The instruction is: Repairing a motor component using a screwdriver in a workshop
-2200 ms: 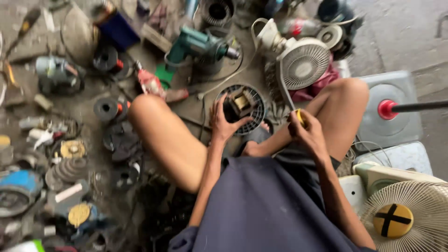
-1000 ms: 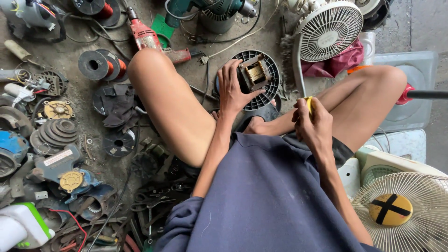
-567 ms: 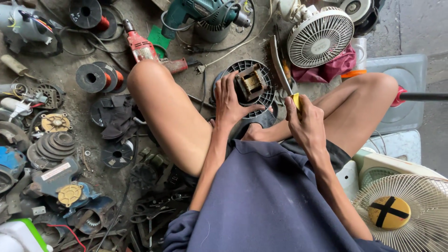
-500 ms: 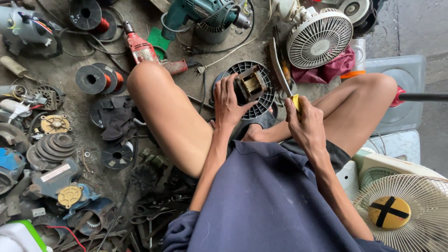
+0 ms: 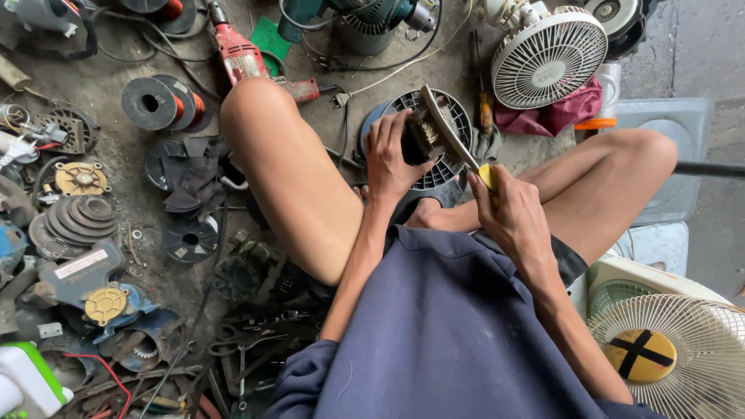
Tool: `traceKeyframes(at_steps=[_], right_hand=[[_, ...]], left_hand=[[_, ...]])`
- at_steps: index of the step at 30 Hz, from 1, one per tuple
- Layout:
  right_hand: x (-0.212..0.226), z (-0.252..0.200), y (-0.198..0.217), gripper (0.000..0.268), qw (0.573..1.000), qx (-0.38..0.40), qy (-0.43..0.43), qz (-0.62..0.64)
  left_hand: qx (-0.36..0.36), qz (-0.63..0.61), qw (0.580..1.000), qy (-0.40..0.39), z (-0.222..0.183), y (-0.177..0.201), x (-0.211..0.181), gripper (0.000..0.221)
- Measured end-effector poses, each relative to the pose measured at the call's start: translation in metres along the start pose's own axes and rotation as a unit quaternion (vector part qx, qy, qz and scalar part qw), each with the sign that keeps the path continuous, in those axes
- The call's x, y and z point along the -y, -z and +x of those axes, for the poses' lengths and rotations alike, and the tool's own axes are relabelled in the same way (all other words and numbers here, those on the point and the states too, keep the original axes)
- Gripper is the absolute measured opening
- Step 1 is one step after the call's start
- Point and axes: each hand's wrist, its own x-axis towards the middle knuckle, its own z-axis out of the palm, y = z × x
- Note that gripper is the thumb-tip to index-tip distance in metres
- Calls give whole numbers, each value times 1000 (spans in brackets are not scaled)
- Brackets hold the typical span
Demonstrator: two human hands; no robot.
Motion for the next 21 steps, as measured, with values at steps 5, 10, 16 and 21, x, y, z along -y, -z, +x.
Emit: traceKeyframes(at_steps=[5,10,16,21], right_hand=[[-5,-2,3,34,1000,-8,1,-25],[-4,3,6,38,999,-28,-15,18],[-8,11,9,39,999,-39,-15,18],[-18,15,-1,36,999,-36,1,19]], left_hand=[[39,-37,998,-14,14,11,1,103],[128,-47,991,-8,24,18,15,108],[200,-2,980,-22,40,27,18,110],[36,73,997,15,6,14,-41,129]])
